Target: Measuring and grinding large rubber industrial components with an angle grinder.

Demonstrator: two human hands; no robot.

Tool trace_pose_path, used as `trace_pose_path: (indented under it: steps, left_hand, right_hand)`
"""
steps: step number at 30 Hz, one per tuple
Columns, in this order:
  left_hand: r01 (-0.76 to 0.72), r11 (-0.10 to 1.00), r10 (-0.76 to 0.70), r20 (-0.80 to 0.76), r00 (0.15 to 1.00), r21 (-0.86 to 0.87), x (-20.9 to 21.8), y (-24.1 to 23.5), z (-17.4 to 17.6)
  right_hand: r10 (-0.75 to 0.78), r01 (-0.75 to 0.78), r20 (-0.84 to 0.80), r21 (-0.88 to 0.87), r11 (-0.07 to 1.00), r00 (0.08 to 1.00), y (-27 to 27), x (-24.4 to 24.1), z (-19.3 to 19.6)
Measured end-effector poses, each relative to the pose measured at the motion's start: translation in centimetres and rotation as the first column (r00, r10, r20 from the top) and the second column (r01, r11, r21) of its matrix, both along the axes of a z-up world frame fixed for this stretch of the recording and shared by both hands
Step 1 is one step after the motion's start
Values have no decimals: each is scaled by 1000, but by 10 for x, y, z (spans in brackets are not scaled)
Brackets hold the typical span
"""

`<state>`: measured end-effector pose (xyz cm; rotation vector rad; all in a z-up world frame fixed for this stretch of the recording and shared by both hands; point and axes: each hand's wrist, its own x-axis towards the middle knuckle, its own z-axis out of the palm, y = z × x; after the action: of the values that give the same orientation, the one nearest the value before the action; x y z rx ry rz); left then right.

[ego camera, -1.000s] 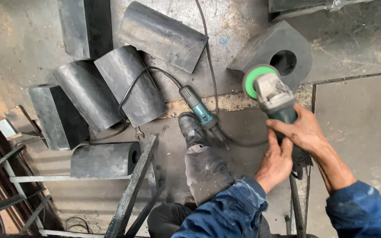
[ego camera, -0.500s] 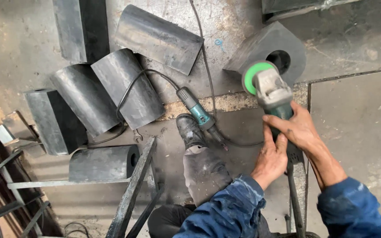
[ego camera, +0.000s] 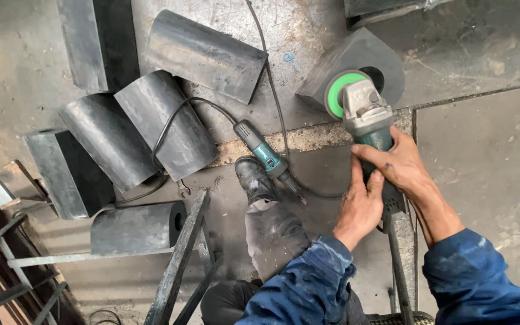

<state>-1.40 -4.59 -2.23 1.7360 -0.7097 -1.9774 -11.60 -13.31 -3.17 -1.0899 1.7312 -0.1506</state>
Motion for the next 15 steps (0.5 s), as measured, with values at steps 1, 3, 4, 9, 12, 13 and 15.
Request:
trace_pose_path:
  steps: [1, 3, 4, 9, 12, 13, 15]
  left_hand:
    - [17, 1000, -17, -4, 1000, 7, 4, -3, 6]
    - [72, 996, -70, -47, 996, 51, -10, 10, -1]
    - [128, 987, -120, -88, 989, 100, -16, 19, -4]
    - [219, 970, -208, -102, 973, 109, -21, 27, 1]
    - [154, 980, -148, -60, 987, 123, -11, 19, -1]
    - [77, 991, -74, -34, 997, 105, -8, 16, -4]
    - [59, 994, -58, -4, 998, 95, 6, 4, 7]
  right_hand:
    - [-24, 24, 19, 5, 1000, 1000, 1, -1, 0]
    - [-19, 20, -49, 20, 1000, 999, 13, -15, 7]
    - [-13, 18, -113, 43, 999, 993, 21, -22, 11]
    - [-60, 67, -97, 67, 996, 993, 41, -42, 1]
    - [4, -2, -73, 20, 1000, 997, 26, -24, -5]
    - [58, -59, -42, -26, 998, 997, 19, -16, -8]
    - [50, -51, -23, -25, 998, 998, 8, 2, 1]
